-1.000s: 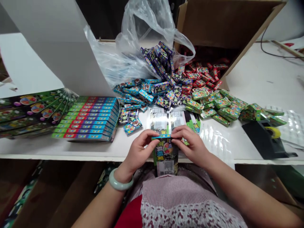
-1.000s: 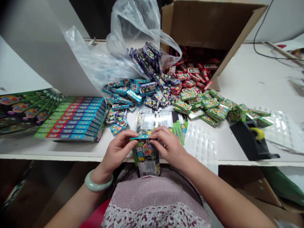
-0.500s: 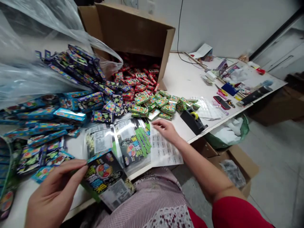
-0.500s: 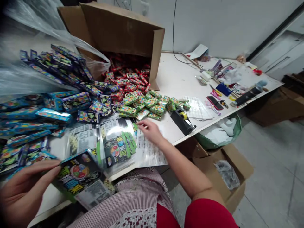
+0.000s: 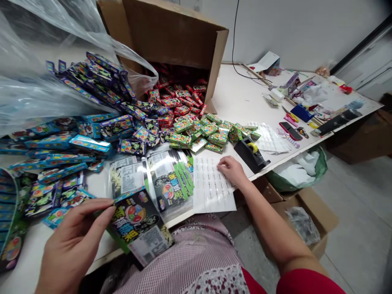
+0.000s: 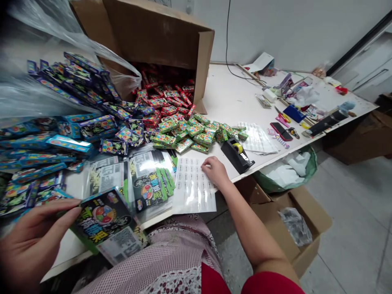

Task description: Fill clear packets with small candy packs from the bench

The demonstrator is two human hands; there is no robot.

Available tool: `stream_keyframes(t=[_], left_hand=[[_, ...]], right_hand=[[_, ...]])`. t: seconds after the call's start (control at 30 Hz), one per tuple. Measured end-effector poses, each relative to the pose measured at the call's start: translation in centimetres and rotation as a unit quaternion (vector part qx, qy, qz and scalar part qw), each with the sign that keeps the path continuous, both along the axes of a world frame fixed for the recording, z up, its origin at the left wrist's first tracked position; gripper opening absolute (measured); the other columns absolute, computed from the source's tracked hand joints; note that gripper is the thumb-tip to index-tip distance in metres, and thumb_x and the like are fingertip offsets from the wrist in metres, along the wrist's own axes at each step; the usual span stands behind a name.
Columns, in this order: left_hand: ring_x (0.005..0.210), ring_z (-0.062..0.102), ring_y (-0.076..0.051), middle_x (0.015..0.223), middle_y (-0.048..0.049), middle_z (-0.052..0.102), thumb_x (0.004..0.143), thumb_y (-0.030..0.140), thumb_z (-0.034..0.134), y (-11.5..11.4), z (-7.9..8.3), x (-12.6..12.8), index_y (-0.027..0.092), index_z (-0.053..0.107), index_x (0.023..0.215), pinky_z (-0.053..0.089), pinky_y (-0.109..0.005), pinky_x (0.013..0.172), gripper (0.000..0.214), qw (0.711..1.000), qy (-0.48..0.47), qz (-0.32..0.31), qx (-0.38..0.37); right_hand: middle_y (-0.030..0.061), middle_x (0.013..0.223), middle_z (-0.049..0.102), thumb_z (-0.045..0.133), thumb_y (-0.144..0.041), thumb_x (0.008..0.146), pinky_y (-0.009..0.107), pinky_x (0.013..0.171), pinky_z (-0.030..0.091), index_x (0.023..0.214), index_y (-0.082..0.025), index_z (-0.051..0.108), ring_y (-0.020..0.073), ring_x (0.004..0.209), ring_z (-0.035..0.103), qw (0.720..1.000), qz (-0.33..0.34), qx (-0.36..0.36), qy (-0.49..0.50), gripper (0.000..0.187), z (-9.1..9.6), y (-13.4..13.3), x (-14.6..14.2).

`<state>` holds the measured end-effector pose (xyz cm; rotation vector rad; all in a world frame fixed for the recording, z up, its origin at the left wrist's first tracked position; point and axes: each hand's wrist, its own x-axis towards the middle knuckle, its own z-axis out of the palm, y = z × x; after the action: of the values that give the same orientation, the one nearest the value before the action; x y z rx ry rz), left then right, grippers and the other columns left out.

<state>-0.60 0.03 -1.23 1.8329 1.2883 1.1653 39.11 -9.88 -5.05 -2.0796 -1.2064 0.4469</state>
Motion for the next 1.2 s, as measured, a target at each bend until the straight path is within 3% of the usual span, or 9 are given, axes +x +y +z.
stream_keyframes(t=[0.13, 0.27, 0.4, 0.6, 0.77, 0.87, 1.07, 1.13, 1.2], left_hand=[[0.084, 0.059, -0.016, 0.09, 0.0064, 0.064, 0.08, 0.029, 0.068, -0.7, 1.3, 1.1, 0.03, 0.065, 0.088, 0.051, -0.028, 0.074, 0.009, 0.996, -0.038, -0.083, -0.024], [0.085, 0.059, -0.015, 0.087, 0.0016, 0.062, 0.08, 0.023, 0.068, -1.2, 1.8, 2.0, 0.023, 0.061, 0.089, 0.048, -0.026, 0.075, 0.011, 0.991, -0.067, -0.115, 0.015], [0.083, 0.058, -0.015, 0.085, -0.0006, 0.059, 0.083, 0.021, 0.064, -1.8, 2.2, 2.2, 0.021, 0.059, 0.089, 0.046, -0.025, 0.073, 0.008, 0.988, -0.088, -0.129, 0.001], [0.082, 0.056, -0.015, 0.085, -0.0012, 0.058, 0.086, 0.019, 0.056, -2.0, 2.4, 2.0, 0.021, 0.057, 0.089, 0.044, -0.026, 0.072, 0.004, 0.981, -0.122, -0.145, -0.032], [0.08, 0.054, -0.015, 0.081, -0.0006, 0.057, 0.089, 0.024, 0.053, -1.7, 1.9, 1.9, 0.02, 0.057, 0.089, 0.043, -0.027, 0.071, 0.006, 0.979, -0.133, -0.144, -0.053], [0.078, 0.054, -0.015, 0.08, 0.0, 0.057, 0.084, 0.03, 0.063, -1.7, 1.7, 2.3, 0.021, 0.056, 0.087, 0.043, -0.027, 0.07, 0.012, 0.981, -0.136, -0.129, -0.051], [0.076, 0.053, -0.014, 0.078, 0.0011, 0.055, 0.081, 0.023, 0.067, -1.5, 1.5, 3.0, 0.021, 0.054, 0.083, 0.043, -0.028, 0.071, 0.013, 0.986, -0.136, -0.095, -0.031], [0.078, 0.054, -0.014, 0.079, 0.0003, 0.055, 0.081, 0.023, 0.067, -1.7, 1.4, 3.0, 0.02, 0.054, 0.083, 0.044, -0.029, 0.073, 0.013, 0.984, -0.139, -0.11, -0.016], [0.081, 0.055, -0.015, 0.084, -0.0008, 0.056, 0.08, 0.023, 0.068, -2.3, 1.3, 2.8, 0.02, 0.055, 0.09, 0.045, -0.029, 0.075, 0.017, 0.981, -0.152, -0.121, -0.027]], right_hand=[[0.0011, 0.075, 0.059, 0.055, -0.038, 0.083, 0.029, 0.069, 0.047, 0.08, -0.016, 0.058, 0.0137, 0.068, 0.056, 0.994, 0.042, 0.023, 0.098, 0.022, 3.2, -0.2, -0.9], [0.0003, 0.078, 0.06, 0.062, -0.035, 0.083, 0.026, 0.07, 0.045, 0.082, -0.017, 0.059, 0.0119, 0.072, 0.055, 0.927, 0.279, 0.037, 0.249, 0.018, 9.2, 2.3, -7.5], [0.0, 0.076, 0.063, 0.057, -0.026, 0.087, 0.025, 0.068, 0.046, 0.082, -0.018, 0.061, 0.0113, 0.071, 0.057, 0.863, 0.444, -0.011, 0.241, 0.01, 13.4, 5.9, -14.8], [-0.0027, 0.065, 0.06, 0.058, -0.022, 0.083, 0.023, 0.055, 0.045, 0.077, -0.018, 0.059, 0.0094, 0.058, 0.055, 0.856, 0.472, -0.063, 0.203, 0.007, 12.3, 9.5, -18.3], [-0.0025, 0.063, 0.06, 0.059, -0.023, 0.082, 0.023, 0.051, 0.044, 0.076, -0.019, 0.058, 0.0091, 0.054, 0.053, 0.865, 0.456, -0.074, 0.196, 0.008, 11.6, 9.9, -18.5], [-0.0024, 0.062, 0.06, 0.059, -0.022, 0.081, 0.023, 0.05, 0.042, 0.074, -0.019, 0.058, 0.0095, 0.053, 0.053, 0.874, 0.45, -0.076, 0.165, 0.007, 11.7, 9.8, -18.9], [-0.0014, 0.062, 0.061, 0.061, -0.022, 0.079, 0.024, 0.049, 0.041, 0.073, -0.019, 0.058, 0.01, 0.052, 0.054, 0.891, 0.427, -0.081, 0.13, 0.007, 11.0, 10.4, -18.9], [-0.0011, 0.064, 0.062, 0.067, -0.025, 0.074, 0.023, 0.049, 0.042, 0.075, -0.02, 0.059, 0.0104, 0.054, 0.055, 0.877, 0.43, -0.104, 0.187, 0.009, 10.4, 10.8, -18.6], [-0.0007, 0.065, 0.062, 0.07, -0.03, 0.07, 0.023, 0.048, 0.043, 0.076, -0.019, 0.06, 0.011, 0.055, 0.055, 0.836, 0.435, -0.18, 0.283, 0.016, 9.9, 11.0, -18.3]])
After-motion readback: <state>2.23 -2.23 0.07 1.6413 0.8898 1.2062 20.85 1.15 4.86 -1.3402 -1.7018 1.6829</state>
